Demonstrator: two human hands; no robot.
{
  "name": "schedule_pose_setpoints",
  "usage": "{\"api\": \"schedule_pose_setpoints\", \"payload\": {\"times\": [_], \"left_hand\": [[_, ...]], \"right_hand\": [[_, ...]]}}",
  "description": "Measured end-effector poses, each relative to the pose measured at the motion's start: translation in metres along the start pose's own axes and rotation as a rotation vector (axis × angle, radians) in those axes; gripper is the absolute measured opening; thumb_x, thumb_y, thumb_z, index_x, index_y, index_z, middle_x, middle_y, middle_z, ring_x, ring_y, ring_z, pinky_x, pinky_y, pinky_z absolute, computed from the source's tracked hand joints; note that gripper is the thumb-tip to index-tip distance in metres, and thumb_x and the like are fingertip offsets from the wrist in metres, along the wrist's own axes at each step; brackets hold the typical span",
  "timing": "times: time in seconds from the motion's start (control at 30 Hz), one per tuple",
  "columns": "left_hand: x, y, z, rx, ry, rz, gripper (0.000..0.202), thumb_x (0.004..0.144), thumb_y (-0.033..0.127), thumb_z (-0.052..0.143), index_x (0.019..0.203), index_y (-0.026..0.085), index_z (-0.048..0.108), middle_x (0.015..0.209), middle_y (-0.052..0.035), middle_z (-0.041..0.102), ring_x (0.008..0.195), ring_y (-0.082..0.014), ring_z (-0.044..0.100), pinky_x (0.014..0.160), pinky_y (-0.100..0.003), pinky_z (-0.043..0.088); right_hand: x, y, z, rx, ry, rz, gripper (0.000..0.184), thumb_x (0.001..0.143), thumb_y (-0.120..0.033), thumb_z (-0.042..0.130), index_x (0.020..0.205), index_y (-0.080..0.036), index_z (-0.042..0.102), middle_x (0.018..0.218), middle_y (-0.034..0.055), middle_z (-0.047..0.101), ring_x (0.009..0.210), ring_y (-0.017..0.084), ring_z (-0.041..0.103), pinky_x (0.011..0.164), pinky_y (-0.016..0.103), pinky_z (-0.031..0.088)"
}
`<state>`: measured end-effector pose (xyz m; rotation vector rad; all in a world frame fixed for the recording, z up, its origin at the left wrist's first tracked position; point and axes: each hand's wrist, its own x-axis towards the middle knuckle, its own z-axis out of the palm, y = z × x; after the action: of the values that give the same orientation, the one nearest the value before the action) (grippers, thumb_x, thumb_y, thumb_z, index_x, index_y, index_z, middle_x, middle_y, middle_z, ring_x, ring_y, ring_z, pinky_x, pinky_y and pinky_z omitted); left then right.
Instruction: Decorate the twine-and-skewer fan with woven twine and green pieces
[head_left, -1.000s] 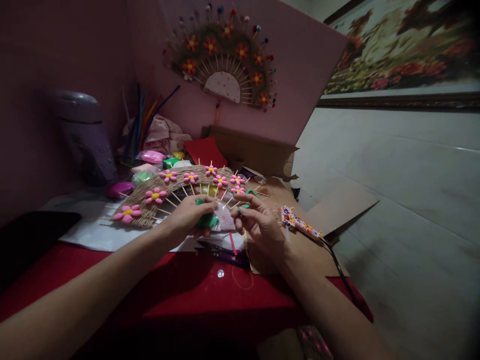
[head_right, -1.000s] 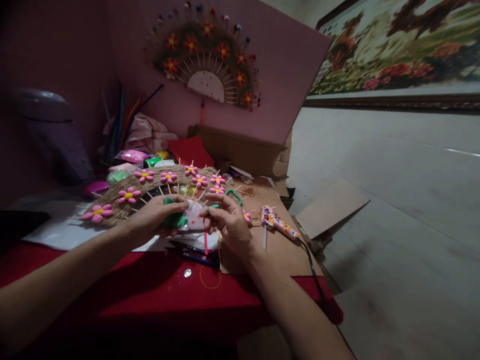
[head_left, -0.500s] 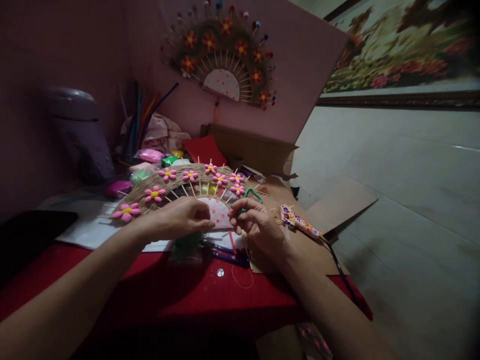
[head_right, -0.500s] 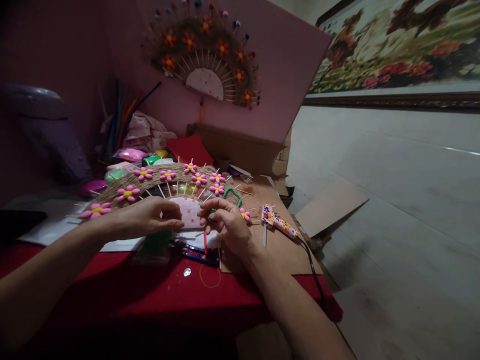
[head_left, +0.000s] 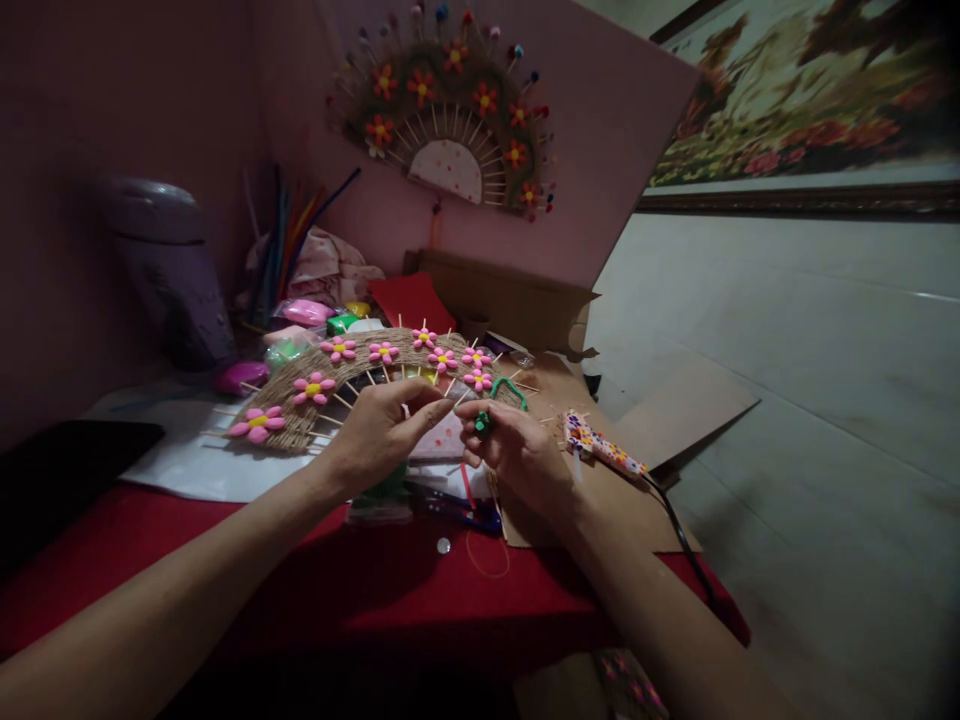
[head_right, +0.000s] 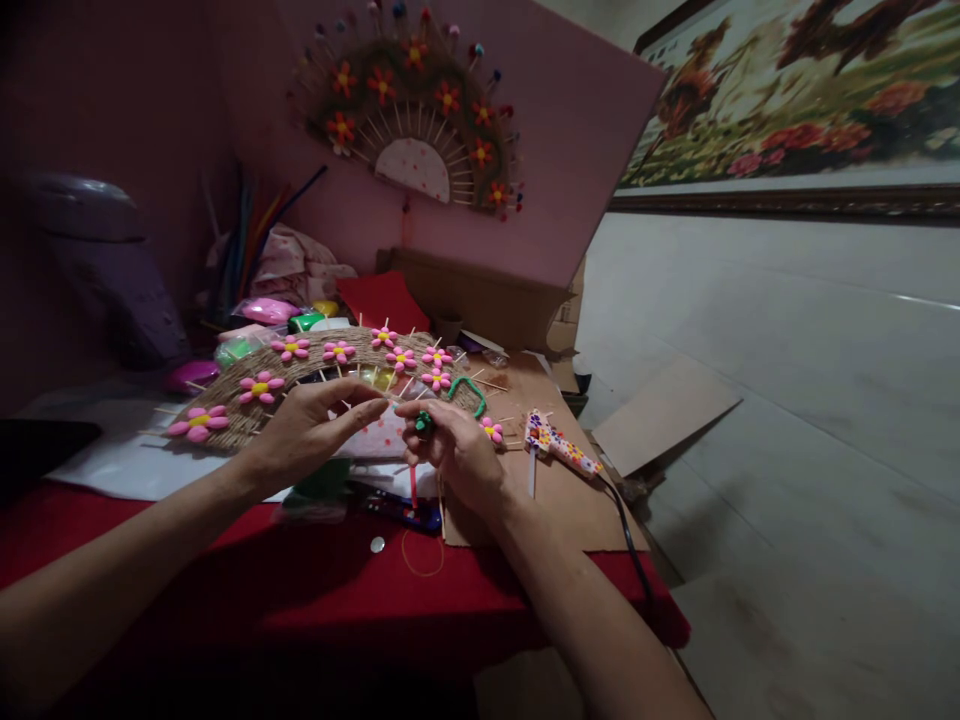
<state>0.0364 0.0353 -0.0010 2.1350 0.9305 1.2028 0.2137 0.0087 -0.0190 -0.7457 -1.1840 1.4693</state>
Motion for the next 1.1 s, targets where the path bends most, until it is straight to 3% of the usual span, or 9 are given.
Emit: {"api": "schedule_pose_setpoints", "payload": {"times": [0.13, 0.27, 0.37, 0.47, 0.57, 0.77, 0.87, 0.97, 1.1], "left_hand": [[-0.001, 0.0, 0.003, -0.089, -0.025, -0.014, 0.016, 0.081, 0.029, 0.06, 0.082, 0.016, 0.069, 0.073, -0.0031, 0.068, 0.065, -0.0123, 0.056, 0.058, -0.022, 0.04], [-0.001, -0.007, 0.005, -0.029, 0.08, 0.002, 0.011, 0.081, 0.022, 0.058, 0.076, 0.015, 0.065, 0.063, -0.0009, 0.065, 0.058, -0.0114, 0.057, 0.058, -0.023, 0.042], [-0.003, -0.011, 0.009, 0.115, 0.191, 0.194, 0.011, 0.083, 0.019, 0.056, 0.078, 0.017, 0.066, 0.067, -0.0013, 0.066, 0.063, -0.013, 0.059, 0.062, -0.025, 0.045], [-0.005, -0.011, 0.014, 0.306, 0.154, 0.415, 0.013, 0.084, 0.021, 0.057, 0.091, 0.018, 0.067, 0.083, -0.0052, 0.067, 0.078, -0.0166, 0.06, 0.07, -0.03, 0.048], [-0.007, -0.007, 0.018, 0.468, 0.117, 0.52, 0.018, 0.086, 0.023, 0.054, 0.099, 0.017, 0.065, 0.089, -0.0075, 0.065, 0.082, -0.0181, 0.058, 0.072, -0.032, 0.049], [-0.009, -0.004, 0.021, 0.672, 0.068, 0.685, 0.013, 0.086, 0.02, 0.052, 0.086, 0.016, 0.064, 0.091, -0.0077, 0.068, 0.082, -0.0207, 0.057, 0.075, -0.037, 0.047], [-0.008, -0.007, 0.019, 0.482, 0.177, 0.583, 0.015, 0.087, 0.019, 0.051, 0.083, 0.016, 0.065, 0.086, -0.007, 0.069, 0.078, -0.018, 0.059, 0.072, -0.033, 0.047], [-0.005, -0.011, 0.014, 0.177, 0.362, 0.297, 0.012, 0.085, 0.018, 0.054, 0.083, 0.016, 0.066, 0.074, -0.0039, 0.069, 0.066, -0.0134, 0.06, 0.063, -0.027, 0.047], [-0.002, -0.01, 0.012, -0.165, 0.345, 0.073, 0.012, 0.079, 0.019, 0.063, 0.088, 0.017, 0.071, 0.074, -0.0026, 0.07, 0.067, -0.0129, 0.062, 0.061, -0.024, 0.049]], "right_hand": [[-0.003, 0.002, 0.0, -0.013, -0.086, -0.017, 0.02, 0.079, -0.033, 0.054, 0.086, -0.018, 0.066, 0.077, 0.0055, 0.056, 0.066, 0.015, 0.051, 0.057, 0.029, 0.043], [-0.003, 0.002, 0.001, 0.044, -0.112, 0.024, 0.021, 0.079, -0.028, 0.057, 0.095, -0.018, 0.066, 0.082, 0.0061, 0.06, 0.069, 0.015, 0.054, 0.059, 0.028, 0.045], [-0.003, 0.002, 0.003, 0.087, -0.145, 0.012, 0.024, 0.082, -0.029, 0.053, 0.1, -0.018, 0.064, 0.088, 0.0066, 0.062, 0.076, 0.016, 0.057, 0.067, 0.031, 0.049], [-0.005, 0.003, 0.006, 0.111, -0.181, -0.015, 0.026, 0.085, -0.033, 0.05, 0.104, -0.02, 0.063, 0.095, 0.0064, 0.063, 0.087, 0.019, 0.059, 0.078, 0.035, 0.05], [-0.009, 0.003, 0.01, 0.12, -0.184, -0.024, 0.029, 0.084, -0.037, 0.051, 0.107, -0.023, 0.062, 0.1, 0.0056, 0.064, 0.096, 0.02, 0.058, 0.084, 0.037, 0.049], [-0.01, 0.003, 0.012, 0.112, -0.198, 0.018, 0.042, 0.085, -0.046, 0.049, 0.116, -0.021, 0.059, 0.101, 0.0064, 0.065, 0.098, 0.019, 0.059, 0.084, 0.034, 0.049], [-0.007, 0.004, 0.007, 0.1, -0.154, -0.023, 0.043, 0.082, -0.05, 0.053, 0.113, -0.021, 0.061, 0.102, 0.0077, 0.066, 0.094, 0.02, 0.061, 0.081, 0.036, 0.05], [-0.004, 0.005, 0.002, 0.045, -0.069, -0.097, 0.033, 0.082, -0.047, 0.056, 0.098, -0.02, 0.067, 0.097, 0.0081, 0.068, 0.087, 0.02, 0.063, 0.079, 0.037, 0.05], [-0.003, 0.005, 0.0, 0.03, -0.038, -0.125, 0.025, 0.083, -0.038, 0.056, 0.088, -0.018, 0.07, 0.085, 0.0067, 0.069, 0.077, 0.016, 0.062, 0.073, 0.033, 0.049]]}}
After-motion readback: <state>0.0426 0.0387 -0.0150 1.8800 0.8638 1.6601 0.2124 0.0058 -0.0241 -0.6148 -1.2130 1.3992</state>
